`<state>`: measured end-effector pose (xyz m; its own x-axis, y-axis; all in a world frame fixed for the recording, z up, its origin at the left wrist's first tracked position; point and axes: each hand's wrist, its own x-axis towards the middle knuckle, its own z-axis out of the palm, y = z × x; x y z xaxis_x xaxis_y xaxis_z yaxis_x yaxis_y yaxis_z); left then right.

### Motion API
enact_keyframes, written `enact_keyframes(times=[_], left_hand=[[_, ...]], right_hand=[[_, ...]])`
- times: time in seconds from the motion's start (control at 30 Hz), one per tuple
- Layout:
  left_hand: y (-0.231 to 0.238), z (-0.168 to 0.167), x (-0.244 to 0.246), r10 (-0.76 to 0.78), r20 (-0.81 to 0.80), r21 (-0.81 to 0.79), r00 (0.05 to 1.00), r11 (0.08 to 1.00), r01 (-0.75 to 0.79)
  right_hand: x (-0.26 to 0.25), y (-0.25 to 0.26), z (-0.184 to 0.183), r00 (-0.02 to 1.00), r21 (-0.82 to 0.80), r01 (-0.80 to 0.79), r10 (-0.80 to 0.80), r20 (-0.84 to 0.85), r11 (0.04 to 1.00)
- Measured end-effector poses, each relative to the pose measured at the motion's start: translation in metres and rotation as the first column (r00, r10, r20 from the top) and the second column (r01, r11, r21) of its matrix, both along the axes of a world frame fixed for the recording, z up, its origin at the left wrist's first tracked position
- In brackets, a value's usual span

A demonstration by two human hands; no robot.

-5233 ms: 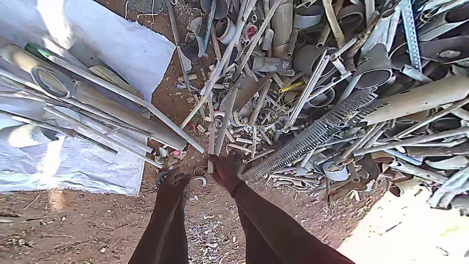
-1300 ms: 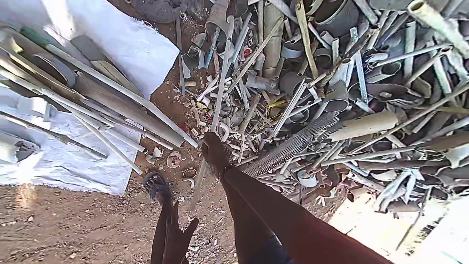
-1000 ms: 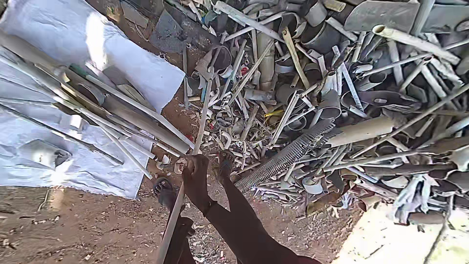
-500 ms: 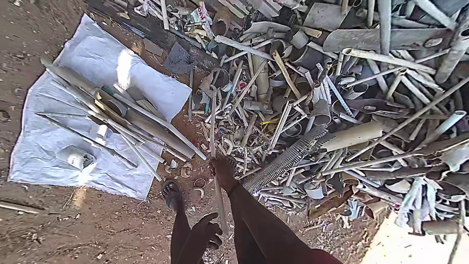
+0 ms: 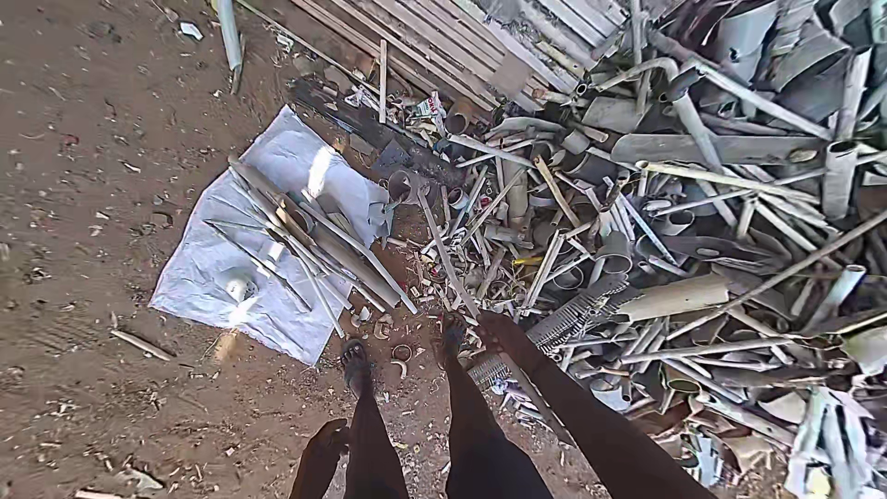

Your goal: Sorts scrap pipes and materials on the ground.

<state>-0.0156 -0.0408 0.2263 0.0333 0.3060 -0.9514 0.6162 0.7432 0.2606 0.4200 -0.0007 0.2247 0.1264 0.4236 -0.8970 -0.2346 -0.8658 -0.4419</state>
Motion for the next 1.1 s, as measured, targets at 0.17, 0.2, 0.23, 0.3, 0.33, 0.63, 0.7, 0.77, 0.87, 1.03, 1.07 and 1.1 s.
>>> enact_keyframes(times=[0.17,0.2,0.23,0.3,0.33,0.63,0.7,0.77,0.87,1.03,1.07,1.1], left_hand=[[-0.019,0.022,-0.051,0.035,-0.085,-0.032,0.996,0.999,-0.038],[-0.024,0.025,-0.059,0.035,-0.098,-0.04,0.995,0.998,-0.039],[-0.027,0.029,-0.066,0.037,-0.112,-0.051,0.993,0.998,-0.043],[-0.035,0.034,-0.078,0.054,-0.138,-0.06,0.989,0.996,-0.063],[-0.042,0.036,-0.085,0.065,-0.152,-0.054,0.986,0.996,-0.074],[-0.093,0.044,-0.131,0.138,-0.21,-0.139,0.968,0.976,-0.169],[-0.098,0.042,-0.135,0.13,-0.207,-0.157,0.97,0.974,-0.164],[-0.104,0.04,-0.138,0.127,-0.208,-0.169,0.97,0.972,-0.164],[-0.106,0.037,-0.138,0.161,-0.178,-0.148,0.971,0.971,-0.188],[-0.091,0.045,-0.125,0.213,-0.158,-0.091,0.964,0.969,-0.229],[-0.088,0.046,-0.125,0.221,-0.153,-0.079,0.963,0.969,-0.235],[-0.086,0.047,-0.125,0.229,-0.15,-0.07,0.962,0.968,-0.241]], right_hand=[[-0.068,0.04,0.022,0.984,0.05,-0.177,0.178,-0.027,0.983],[-0.085,0.05,0.023,0.973,0.057,-0.224,0.227,-0.035,0.973],[-0.102,0.06,0.024,0.96,0.058,-0.274,0.277,-0.045,0.96],[-0.142,0.081,0.025,0.916,0.064,-0.397,0.4,-0.038,0.916],[-0.163,0.09,0.027,0.883,0.07,-0.467,0.469,-0.011,0.881],[-0.243,0.119,0.043,0.451,-0.175,-0.833,0.828,0.333,0.524],[-0.236,0.117,0.045,0.372,-0.26,-0.84,0.854,0.362,0.476],[-0.229,0.113,0.039,0.341,-0.313,-0.819,0.846,0.409,0.481],[-0.217,0.113,0.028,0.325,-0.374,-0.767,0.818,0.475,0.522],[-0.206,0.113,0.027,0.467,-0.31,-0.695,0.735,0.492,0.649],[-0.206,0.111,0.026,0.488,-0.308,-0.674,0.718,0.496,0.671],[-0.208,0.11,0.026,0.523,-0.296,-0.645,0.689,0.502,0.705]])
